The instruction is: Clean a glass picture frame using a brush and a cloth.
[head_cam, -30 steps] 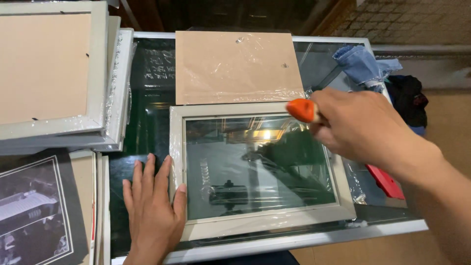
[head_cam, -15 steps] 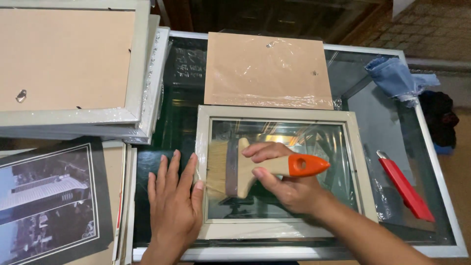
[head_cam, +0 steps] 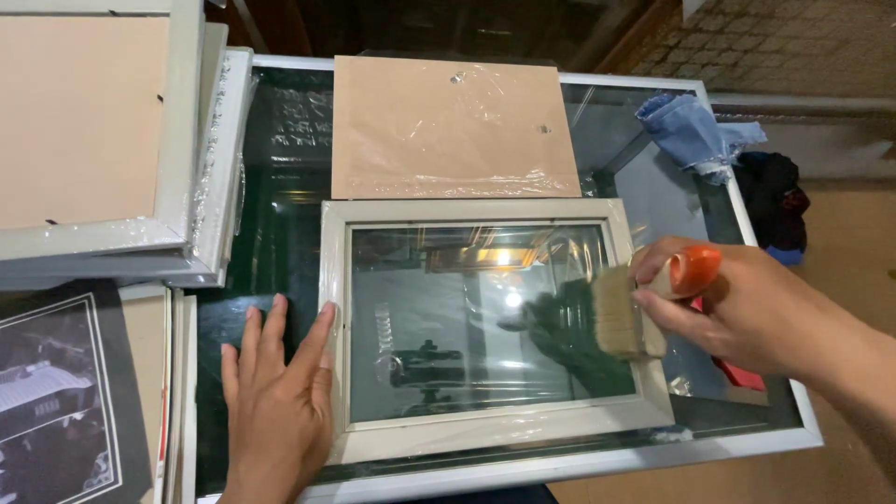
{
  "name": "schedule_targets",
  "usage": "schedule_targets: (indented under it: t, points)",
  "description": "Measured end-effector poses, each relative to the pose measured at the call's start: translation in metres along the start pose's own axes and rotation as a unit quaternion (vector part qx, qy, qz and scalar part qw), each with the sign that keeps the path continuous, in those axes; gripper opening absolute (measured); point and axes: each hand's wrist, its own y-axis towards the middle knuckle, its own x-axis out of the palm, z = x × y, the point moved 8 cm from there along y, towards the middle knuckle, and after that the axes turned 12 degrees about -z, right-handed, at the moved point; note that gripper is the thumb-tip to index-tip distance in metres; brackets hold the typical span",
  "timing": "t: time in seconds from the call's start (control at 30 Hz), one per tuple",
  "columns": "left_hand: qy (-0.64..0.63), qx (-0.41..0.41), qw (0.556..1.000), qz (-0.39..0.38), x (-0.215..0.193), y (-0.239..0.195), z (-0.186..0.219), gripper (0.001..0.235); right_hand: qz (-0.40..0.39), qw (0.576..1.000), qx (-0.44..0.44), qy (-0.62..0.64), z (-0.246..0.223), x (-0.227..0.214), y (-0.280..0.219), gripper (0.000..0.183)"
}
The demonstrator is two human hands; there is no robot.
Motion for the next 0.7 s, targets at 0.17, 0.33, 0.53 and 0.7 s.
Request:
schedule_targets:
  t: [0.17, 0.33, 0.53, 0.7]
  points:
    - [-0.025, -0.007, 1.000, 0.004, -0.007, 0.001, 0.007, 0.054, 0.124, 0.873, -0.066, -0.466, -0.018, 0.006, -0.009, 0.026]
    - [-0.029, 0.003, 0.999, 0.029, -0.013, -0.001, 0.007, 0.050, 0.194, 0.911, -0.362, 0.044, -0.099, 0.035, -0.073, 0.016]
    - [-0.049, -0.002, 0.999, 0.023, -0.017, -0.003, 0.007, 0.051, 0.102, 0.824, -0.504, 0.240, -0.157, 0.107, -0.029, 0.018]
    - [-0.023, -0.005, 1.000, 0.002, -0.014, -0.001, 0.012, 0.062, 0.048, 0.842, -0.471, 0.260, -0.116, 0.105, -0.013, 0.018]
